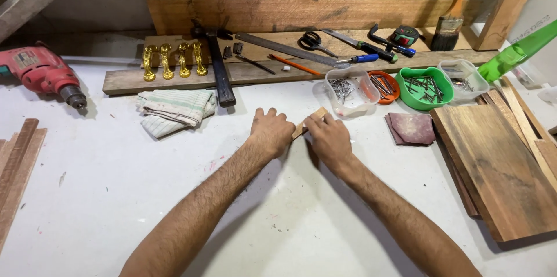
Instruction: Sand a small wooden strip manually with sandpaper.
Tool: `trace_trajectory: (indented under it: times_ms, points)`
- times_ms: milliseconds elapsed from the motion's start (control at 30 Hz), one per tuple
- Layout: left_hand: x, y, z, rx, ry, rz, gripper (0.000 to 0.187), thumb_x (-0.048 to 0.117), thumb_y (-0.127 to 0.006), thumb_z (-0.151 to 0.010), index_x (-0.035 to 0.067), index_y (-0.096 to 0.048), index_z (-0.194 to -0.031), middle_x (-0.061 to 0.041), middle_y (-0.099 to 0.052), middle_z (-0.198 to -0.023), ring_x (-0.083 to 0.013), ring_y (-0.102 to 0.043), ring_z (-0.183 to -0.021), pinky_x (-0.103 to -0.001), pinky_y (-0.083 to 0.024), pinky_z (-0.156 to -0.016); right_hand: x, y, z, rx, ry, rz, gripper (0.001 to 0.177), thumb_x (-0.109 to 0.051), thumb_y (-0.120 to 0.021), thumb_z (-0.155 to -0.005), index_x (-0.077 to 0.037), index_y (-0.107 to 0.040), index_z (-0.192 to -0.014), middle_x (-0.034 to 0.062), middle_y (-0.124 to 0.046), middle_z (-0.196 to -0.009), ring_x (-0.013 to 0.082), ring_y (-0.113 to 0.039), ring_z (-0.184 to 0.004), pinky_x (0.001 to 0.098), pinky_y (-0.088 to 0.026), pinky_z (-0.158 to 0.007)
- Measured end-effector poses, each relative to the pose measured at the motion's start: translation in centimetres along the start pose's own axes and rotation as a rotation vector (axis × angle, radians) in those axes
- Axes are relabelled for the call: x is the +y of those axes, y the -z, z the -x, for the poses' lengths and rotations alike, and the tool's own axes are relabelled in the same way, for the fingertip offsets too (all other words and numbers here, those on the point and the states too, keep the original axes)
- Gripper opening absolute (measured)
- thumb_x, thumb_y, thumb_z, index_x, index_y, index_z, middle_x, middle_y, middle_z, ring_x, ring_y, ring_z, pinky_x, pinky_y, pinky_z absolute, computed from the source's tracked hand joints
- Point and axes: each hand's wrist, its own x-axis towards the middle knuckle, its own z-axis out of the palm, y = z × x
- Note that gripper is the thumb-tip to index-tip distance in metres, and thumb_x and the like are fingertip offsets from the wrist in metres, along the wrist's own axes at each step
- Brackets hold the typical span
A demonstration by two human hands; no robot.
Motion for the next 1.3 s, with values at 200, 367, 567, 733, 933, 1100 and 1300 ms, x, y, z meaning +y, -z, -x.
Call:
trace_trajectory:
  times_ms: [200, 367, 567, 733, 933, 1100, 1300]
  points:
    - [-0.3, -0.5, -0.4, 0.001, 0.018, 0.08, 0.014, 0.024, -0.069, -0.099, 0.017, -0.075, -0.109, -0.007, -0.069, -0.107, -0.0223, -0.058, -0.112, -0.054, -0.042, -0.108, 2.9, -2.9, -0.2, -0.153, -0.245, 0.107, 0.011, -0.004, -0.064, -0.093, -0.008, -0.074, -0.094, 0.0099, -0.077, -0.097, 0.0263, -0.068, -0.081, 0.0408, -0.057, -0.065]
    - [0.0, 0.4, -0.6, -0.061, 0.01, 0.035, 0.015, 0.024, -0.072, -0.097, 0.014, -0.076, -0.109, -0.007, -0.07, -0.106, -0.0218, -0.058, -0.112, -0.052, -0.042, -0.107, 0.4, -2.3, 1.0, -0.022, -0.107, 0.057, 0.015, -0.001, -0.063, -0.084, -0.002, -0.072, -0.096, 0.012, -0.076, -0.1, 0.0291, -0.07, -0.088, 0.0399, -0.058, -0.064]
    - [0.5, 0.3, -0.4, -0.042, 0.022, -0.042, 0.017, 0.027, -0.073, -0.096, 0.016, -0.074, -0.109, -0.005, -0.072, -0.104, -0.0211, -0.057, -0.112, -0.05, -0.043, -0.105, 3.4, -3.5, -0.2, -0.098, -0.204, 0.195, 0.01, -0.005, -0.063, -0.087, -0.003, -0.07, -0.094, 0.0122, -0.073, -0.097, 0.0301, -0.069, -0.088, 0.0435, -0.059, -0.07]
    - [0.3, -0.4, -0.5, -0.029, 0.02, -0.046, 0.016, 0.029, -0.071, -0.098, 0.014, -0.075, -0.105, -0.006, -0.072, -0.101, -0.0201, -0.06, -0.108, -0.05, -0.045, -0.104, 2.3, -4.8, 1.3, -0.085, -0.219, 0.202, 0.009, -0.007, -0.064, -0.092, 0.0, -0.069, -0.094, 0.0146, -0.072, -0.093, 0.0303, -0.069, -0.089, 0.0428, -0.059, -0.071]
    - [0.4, -0.3, -0.1, -0.017, 0.024, -0.053, 0.008, 0.019, -0.071, -0.097, 0.014, -0.074, -0.103, -0.006, -0.072, -0.099, -0.0206, -0.061, -0.108, -0.049, -0.046, -0.103, 1.9, -2.1, 1.1, -0.05, -0.075, -0.019, 0.024, 0.006, -0.061, -0.079, -0.001, -0.072, -0.099, 0.0132, -0.076, -0.101, 0.0307, -0.07, -0.088, 0.041, -0.059, -0.064]
    - [0.2, -1.3, 1.3, 0.056, 0.006, -0.057, 0.007, 0.019, -0.07, -0.097, 0.015, -0.074, -0.101, -0.005, -0.073, -0.097, -0.0201, -0.061, -0.108, -0.05, -0.046, -0.104, 3.1, -3.0, -0.2, -0.155, -0.193, 0.076, 0.009, -0.003, -0.063, -0.096, -0.003, -0.072, -0.095, 0.0137, -0.074, -0.097, 0.0289, -0.07, -0.087, 0.0424, -0.06, -0.068]
    - [0.5, -2.5, 2.3, 0.106, 0.013, -0.064, 0.016, 0.024, -0.068, -0.098, 0.01, -0.075, -0.1, -0.005, -0.071, -0.105, -0.0206, -0.058, -0.111, -0.047, -0.046, -0.102, 0.1, -5.1, 1.4, -0.158, -0.128, 0.072, 0.012, -0.005, -0.063, -0.094, 0.0, -0.072, -0.1, 0.0169, -0.074, -0.096, 0.0277, -0.071, -0.087, 0.0395, -0.062, -0.069]
